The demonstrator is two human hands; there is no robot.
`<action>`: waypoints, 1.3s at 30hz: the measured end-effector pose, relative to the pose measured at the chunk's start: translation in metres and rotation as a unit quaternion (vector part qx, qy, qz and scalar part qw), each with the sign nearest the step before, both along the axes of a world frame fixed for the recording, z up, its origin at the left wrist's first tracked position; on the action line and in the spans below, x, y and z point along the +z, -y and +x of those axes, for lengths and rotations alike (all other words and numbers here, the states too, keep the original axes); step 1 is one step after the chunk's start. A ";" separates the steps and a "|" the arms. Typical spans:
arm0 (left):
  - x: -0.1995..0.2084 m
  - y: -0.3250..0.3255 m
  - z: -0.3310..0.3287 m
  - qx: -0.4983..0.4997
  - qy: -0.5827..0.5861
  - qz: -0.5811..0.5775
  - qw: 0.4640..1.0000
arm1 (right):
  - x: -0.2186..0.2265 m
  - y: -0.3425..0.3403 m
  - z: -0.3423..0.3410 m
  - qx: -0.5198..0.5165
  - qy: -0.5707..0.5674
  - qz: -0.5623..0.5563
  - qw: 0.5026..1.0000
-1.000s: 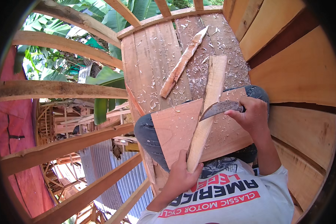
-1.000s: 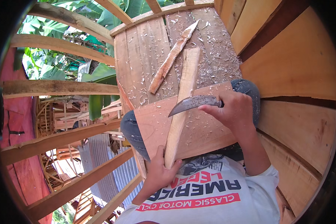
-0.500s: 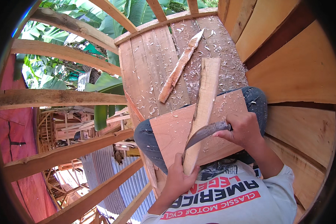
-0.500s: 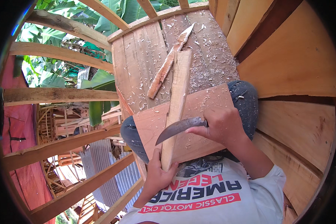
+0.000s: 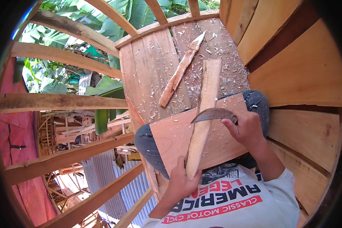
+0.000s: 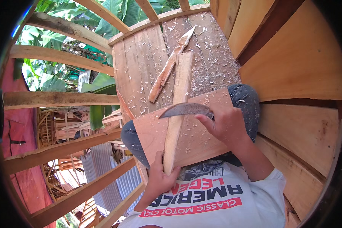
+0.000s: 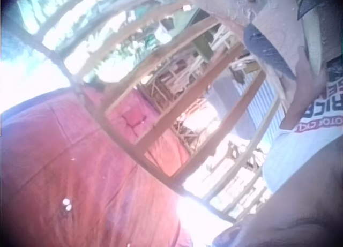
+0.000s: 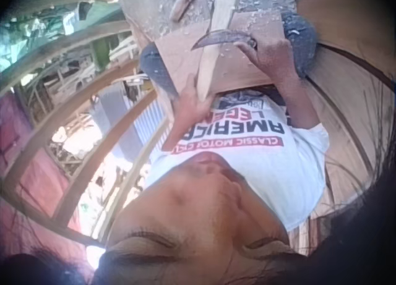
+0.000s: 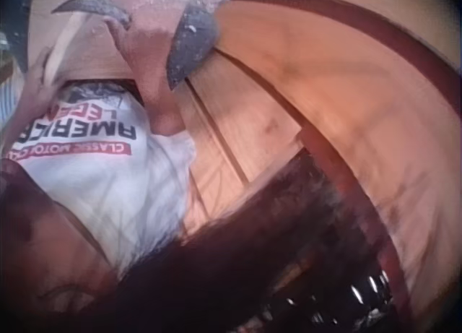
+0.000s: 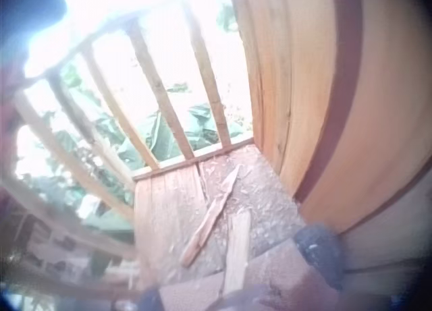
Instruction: The person sits cross-legged and uses a curved knife to shave and shape a rectangular piece of light-colored wood. They repeatedly scrape the surface to remove thin layers of wood, creating shavings that accumulate on the work surface.
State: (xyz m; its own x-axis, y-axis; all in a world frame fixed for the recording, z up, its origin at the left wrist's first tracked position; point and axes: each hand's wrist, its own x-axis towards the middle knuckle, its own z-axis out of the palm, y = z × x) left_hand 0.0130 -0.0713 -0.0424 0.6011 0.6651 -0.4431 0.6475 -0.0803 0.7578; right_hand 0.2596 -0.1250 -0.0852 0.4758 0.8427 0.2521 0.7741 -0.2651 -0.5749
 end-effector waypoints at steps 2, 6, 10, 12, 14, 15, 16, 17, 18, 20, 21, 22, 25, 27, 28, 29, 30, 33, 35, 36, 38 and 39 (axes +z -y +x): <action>0.001 0.001 -0.004 0.003 0.001 -0.002 1.000 | 0.007 0.004 -0.003 0.060 0.032 -0.037 0.997; 0.002 0.004 -0.011 -0.016 -0.022 -0.016 1.000 | 0.002 0.000 0.027 0.014 0.022 -0.008 1.000; 0.001 0.001 -0.008 0.007 0.057 0.015 0.998 | 0.005 0.003 0.007 0.098 -0.005 -0.003 0.995; 0.007 -0.002 -0.009 0.017 0.024 -0.001 1.000 | 0.009 0.000 0.004 0.145 0.030 -0.008 0.989; 0.007 0.001 -0.013 0.019 0.007 -0.012 1.000 | -0.003 -0.005 0.019 0.025 -0.027 0.001 0.999; 0.003 0.001 -0.013 0.013 0.008 -0.014 1.000 | 0.000 -0.005 0.021 0.024 -0.021 -0.005 0.999; 0.002 -0.001 -0.010 0.003 0.010 -0.009 1.000 | 0.002 -0.007 0.023 0.020 -0.013 -0.004 1.000; 0.002 -0.001 -0.010 0.001 0.021 0.004 1.000 | -0.005 -0.003 0.010 0.028 -0.064 0.019 0.997; 0.002 0.000 -0.011 -0.001 0.031 0.017 0.999 | -0.002 -0.001 0.004 0.078 -0.027 0.022 0.996; 0.002 0.001 -0.011 -0.002 0.032 0.018 0.999 | 0.012 -0.001 -0.004 0.177 0.052 0.020 0.983; 0.004 -0.001 -0.011 -0.002 0.020 0.009 1.000 | 0.009 -0.004 0.006 0.085 0.052 0.023 0.995; 0.005 0.001 -0.013 -0.001 0.008 -0.005 1.000 | 0.005 -0.006 0.022 0.007 0.012 0.017 1.000; 0.008 0.003 -0.009 -0.034 -0.004 -0.016 0.999 | -0.001 -0.003 0.047 -0.089 0.009 0.022 0.996; 0.006 0.001 -0.010 -0.028 0.010 -0.014 0.999 | 0.010 0.006 0.020 0.068 -0.007 -0.009 0.998; 0.003 0.002 -0.009 -0.025 0.022 -0.017 0.999 | 0.016 0.008 0.010 0.146 -0.011 -0.029 0.989; 0.003 0.001 -0.009 -0.027 0.020 -0.003 0.999 | 0.015 0.006 0.005 0.151 0.004 0.000 0.988; 0.003 -0.003 -0.010 -0.030 0.010 -0.026 0.999 | 0.009 0.005 0.010 0.091 -0.002 0.000 0.996; 0.006 -0.003 -0.014 -0.032 -0.009 -0.111 0.993 | -0.003 0.000 0.045 -0.083 -0.090 -0.046 0.991; 0.005 -0.003 -0.013 -0.042 0.002 -0.173 0.984 | -0.001 0.004 0.034 -0.028 -0.099 0.007 0.995; 0.001 -0.004 -0.014 -0.037 0.033 -0.196 0.979 | 0.001 0.007 0.023 0.000 -0.103 0.035 0.994; -0.013 -0.001 -0.022 -0.030 0.092 -0.252 0.963 | 0.009 0.008 0.002 0.118 -0.040 0.025 0.992; -0.016 -0.001 -0.027 0.006 0.073 -0.307 0.949 | 0.010 0.006 -0.004 0.141 -0.011 0.027 0.990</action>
State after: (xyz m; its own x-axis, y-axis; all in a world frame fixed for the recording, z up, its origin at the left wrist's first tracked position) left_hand -0.0137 -0.0700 -0.0585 0.6797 0.3152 -0.6623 0.5301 0.4129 0.7406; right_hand 0.2552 -0.1310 -0.0755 0.2289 0.9284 0.2926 0.8005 -0.0086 -0.5992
